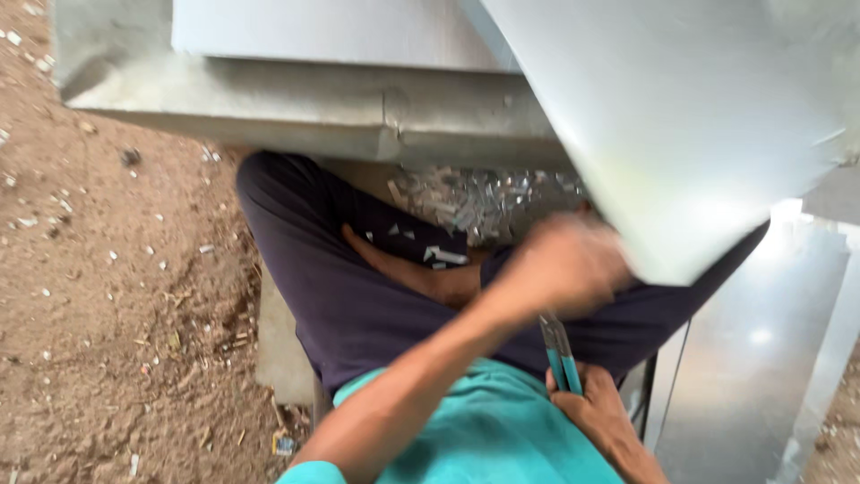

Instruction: The person sits cross-legged on the ground and uses tin snips to cut a large rectangular metal sheet. They repeatedly trim the edges, creating small metal scraps that fall onto their lap and the ground.

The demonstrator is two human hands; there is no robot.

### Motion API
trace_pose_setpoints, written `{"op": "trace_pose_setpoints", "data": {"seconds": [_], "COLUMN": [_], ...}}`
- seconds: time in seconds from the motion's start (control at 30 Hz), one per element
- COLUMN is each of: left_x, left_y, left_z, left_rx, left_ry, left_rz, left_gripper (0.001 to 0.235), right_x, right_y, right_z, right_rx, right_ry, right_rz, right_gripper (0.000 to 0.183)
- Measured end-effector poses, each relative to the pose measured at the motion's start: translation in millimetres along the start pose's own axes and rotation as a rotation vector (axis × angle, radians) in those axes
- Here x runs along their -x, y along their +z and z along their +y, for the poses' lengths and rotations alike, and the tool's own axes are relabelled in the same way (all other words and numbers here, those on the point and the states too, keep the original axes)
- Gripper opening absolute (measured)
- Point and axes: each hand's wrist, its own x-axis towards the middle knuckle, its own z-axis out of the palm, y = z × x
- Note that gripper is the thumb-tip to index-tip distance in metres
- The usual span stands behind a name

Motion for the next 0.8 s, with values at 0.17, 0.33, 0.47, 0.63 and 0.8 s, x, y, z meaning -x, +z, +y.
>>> {"op": "trace_pose_setpoints", "data": {"seconds": [0.17,0.33,0.47,0.63,0.8], "left_x": [15.9,36.9,46.2,93.2,148.2], "left_y": [-0.2,-17.8,-33.3,-56.3,-49.2], "left_z": [10.6,-31.7,-38.1,-35.2,-46.3], "left_rx": [1.276,1.383,1.298,1.257,1.223], "left_ry": [-0.755,-0.934,-0.782,-0.891,-0.946], "left_rz": [0.188,0.811,0.851,0.895,1.059], "left_gripper": [0.058,0.05,0.034,0.02,0.026], "right_x": [7.3,8.2,1.4,-2.8,-21.7], "right_y": [-0.8,-0.1,-9.4,-33.6,-34.9], "right_z": [5.3,-4.6,-18.2,-62.3,-113.5], "right_rx": [-0.082,-0.017,0.055,0.402,0.41], "right_ry": [0.071,0.053,0.008,-0.034,-0.004], "right_rz": [0.037,0.086,-0.004,-0.229,-0.431], "right_gripper": [0.01,0.007,0.018,0.035,0.074]}}
